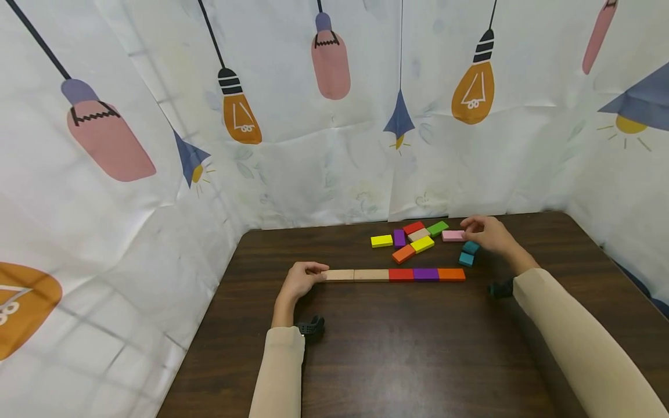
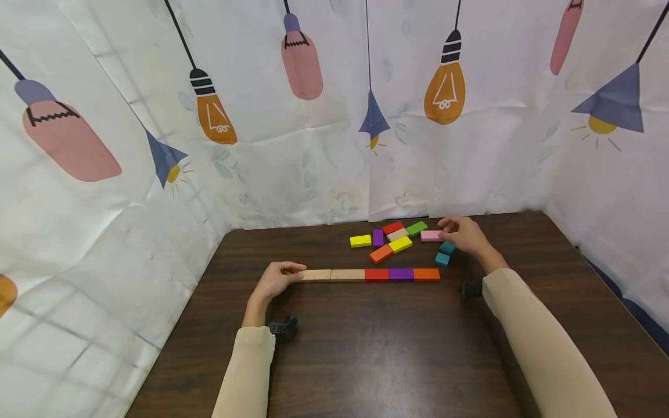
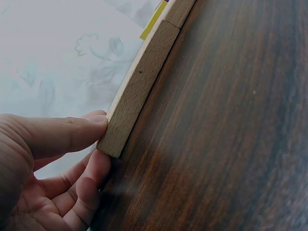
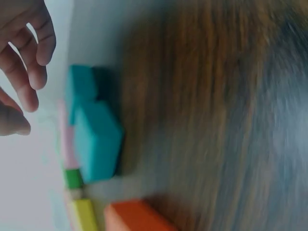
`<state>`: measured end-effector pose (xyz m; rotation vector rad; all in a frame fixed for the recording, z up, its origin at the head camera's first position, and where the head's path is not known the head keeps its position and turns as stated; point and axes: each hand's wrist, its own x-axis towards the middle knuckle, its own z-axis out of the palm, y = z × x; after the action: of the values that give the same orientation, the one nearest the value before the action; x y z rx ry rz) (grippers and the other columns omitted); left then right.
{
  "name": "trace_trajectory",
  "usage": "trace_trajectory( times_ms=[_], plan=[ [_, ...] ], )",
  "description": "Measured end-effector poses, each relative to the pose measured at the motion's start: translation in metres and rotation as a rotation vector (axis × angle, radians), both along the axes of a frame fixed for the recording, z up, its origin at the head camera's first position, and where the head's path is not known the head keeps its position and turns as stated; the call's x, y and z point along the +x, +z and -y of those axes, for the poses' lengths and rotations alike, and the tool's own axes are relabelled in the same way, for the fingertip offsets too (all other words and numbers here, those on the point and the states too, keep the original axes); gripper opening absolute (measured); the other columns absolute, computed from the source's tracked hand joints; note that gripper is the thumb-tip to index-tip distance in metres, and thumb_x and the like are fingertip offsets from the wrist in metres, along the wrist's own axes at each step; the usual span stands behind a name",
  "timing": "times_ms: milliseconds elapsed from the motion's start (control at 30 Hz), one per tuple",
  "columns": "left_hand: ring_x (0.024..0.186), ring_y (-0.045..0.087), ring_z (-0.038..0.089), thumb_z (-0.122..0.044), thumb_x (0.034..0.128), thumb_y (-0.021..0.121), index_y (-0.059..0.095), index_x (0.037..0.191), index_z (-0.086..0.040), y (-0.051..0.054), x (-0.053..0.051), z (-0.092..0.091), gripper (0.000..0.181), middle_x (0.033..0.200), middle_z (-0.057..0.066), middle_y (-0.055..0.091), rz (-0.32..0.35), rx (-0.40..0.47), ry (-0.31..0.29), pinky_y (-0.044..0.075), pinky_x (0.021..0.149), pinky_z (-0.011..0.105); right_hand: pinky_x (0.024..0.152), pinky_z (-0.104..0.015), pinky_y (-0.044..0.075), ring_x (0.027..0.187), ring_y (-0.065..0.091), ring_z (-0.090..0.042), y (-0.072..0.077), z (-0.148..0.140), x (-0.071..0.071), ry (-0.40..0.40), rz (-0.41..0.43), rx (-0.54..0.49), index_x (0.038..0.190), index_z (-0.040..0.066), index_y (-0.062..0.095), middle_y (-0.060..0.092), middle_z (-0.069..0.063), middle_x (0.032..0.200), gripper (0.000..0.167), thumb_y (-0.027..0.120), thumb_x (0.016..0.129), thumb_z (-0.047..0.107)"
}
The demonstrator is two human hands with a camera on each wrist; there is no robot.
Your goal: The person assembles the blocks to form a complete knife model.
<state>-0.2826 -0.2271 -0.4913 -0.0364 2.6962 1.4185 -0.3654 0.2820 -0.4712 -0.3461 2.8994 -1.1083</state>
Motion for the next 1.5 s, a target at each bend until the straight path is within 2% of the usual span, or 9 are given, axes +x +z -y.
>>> trace_trajectory(
  times_ms=[200, 467, 533, 767, 1033, 1267, 1500],
  plan=[
    [0.085, 0.062, 0.019, -0.015, 0.0934, 0.076, 0.081, 0.111, -0.017, 0.000, -0.001, -0.001, 0.018, 0.101, 0.006, 0.073, -0.012, -0.006, -0.001, 0.051, 0.074, 0.032, 0.079, -0.034, 0.048, 0.094, 0.057, -0.031, -0.010, -0.010, -0.009, -0.025, 0.061, 0.017, 0.132, -0.001, 0.061, 0.066, -0.020, 0.109, 0.038, 0.065, 0.101, 0.020],
    [0.086, 0.061, 0.019, -0.015, 0.0939, 0.075, 0.081, 0.111, -0.018, 0.001, 0.001, -0.001, 0.018, 0.102, 0.006, 0.072, -0.002, -0.017, 0.002, 0.051, 0.074, 0.033, 0.092, -0.049, 0.049, 0.107, 0.057, -0.038, -0.016, -0.015, -0.012, -0.031, 0.152, -0.020, 0.140, -0.001, 0.056, 0.061, -0.029, 0.124, 0.048, 0.063, 0.102, 0.027],
    [0.086, 0.061, 0.020, -0.016, 0.0942, 0.075, 0.081, 0.111, -0.017, 0.001, 0.002, -0.001, 0.018, 0.102, 0.006, 0.072, 0.001, -0.013, 0.002, 0.051, 0.074, 0.033, 0.091, -0.048, 0.049, 0.107, 0.056, -0.037, -0.017, -0.014, -0.013, -0.027, 0.169, -0.027, 0.141, -0.001, 0.055, 0.060, -0.028, 0.124, 0.050, 0.064, 0.102, 0.028],
    [0.087, 0.060, 0.019, -0.016, 0.0944, 0.075, 0.081, 0.111, -0.017, -0.001, 0.003, -0.001, 0.018, 0.104, 0.006, 0.069, 0.004, -0.009, 0.000, 0.052, 0.076, 0.034, 0.078, -0.031, 0.046, 0.100, 0.055, -0.030, -0.017, -0.013, -0.017, 0.000, 0.187, -0.018, 0.139, -0.001, 0.058, 0.062, -0.020, 0.114, 0.049, 0.068, 0.100, 0.026],
    [0.088, 0.061, 0.019, -0.015, 0.0945, 0.074, 0.080, 0.111, -0.017, 0.001, 0.003, -0.001, 0.018, 0.103, 0.006, 0.071, 0.008, -0.006, 0.003, 0.052, 0.076, 0.034, 0.076, -0.031, 0.043, 0.097, 0.053, -0.030, -0.015, -0.006, -0.019, -0.015, 0.210, 0.005, 0.138, -0.001, 0.059, 0.061, -0.019, 0.112, 0.049, 0.068, 0.098, 0.025],
    [0.087, 0.060, 0.019, -0.015, 0.0945, 0.075, 0.081, 0.111, -0.017, 0.002, 0.002, -0.002, 0.018, 0.104, 0.006, 0.070, -0.001, -0.010, 0.002, 0.052, 0.075, 0.034, 0.075, -0.032, 0.043, 0.095, 0.050, -0.029, -0.016, -0.003, -0.020, -0.030, 0.238, -0.030, 0.136, -0.001, 0.060, 0.059, -0.017, 0.108, 0.045, 0.067, 0.098, 0.020],
    [0.088, 0.059, 0.021, -0.015, 0.0945, 0.075, 0.081, 0.111, -0.018, 0.003, 0.002, -0.002, 0.018, 0.105, 0.006, 0.068, 0.011, -0.001, 0.012, 0.051, 0.076, 0.034, 0.075, -0.032, 0.044, 0.094, 0.051, -0.030, -0.016, -0.006, -0.023, -0.020, 0.230, -0.009, 0.134, -0.001, 0.062, 0.060, -0.021, 0.111, 0.041, 0.067, 0.097, 0.017]
  ],
)
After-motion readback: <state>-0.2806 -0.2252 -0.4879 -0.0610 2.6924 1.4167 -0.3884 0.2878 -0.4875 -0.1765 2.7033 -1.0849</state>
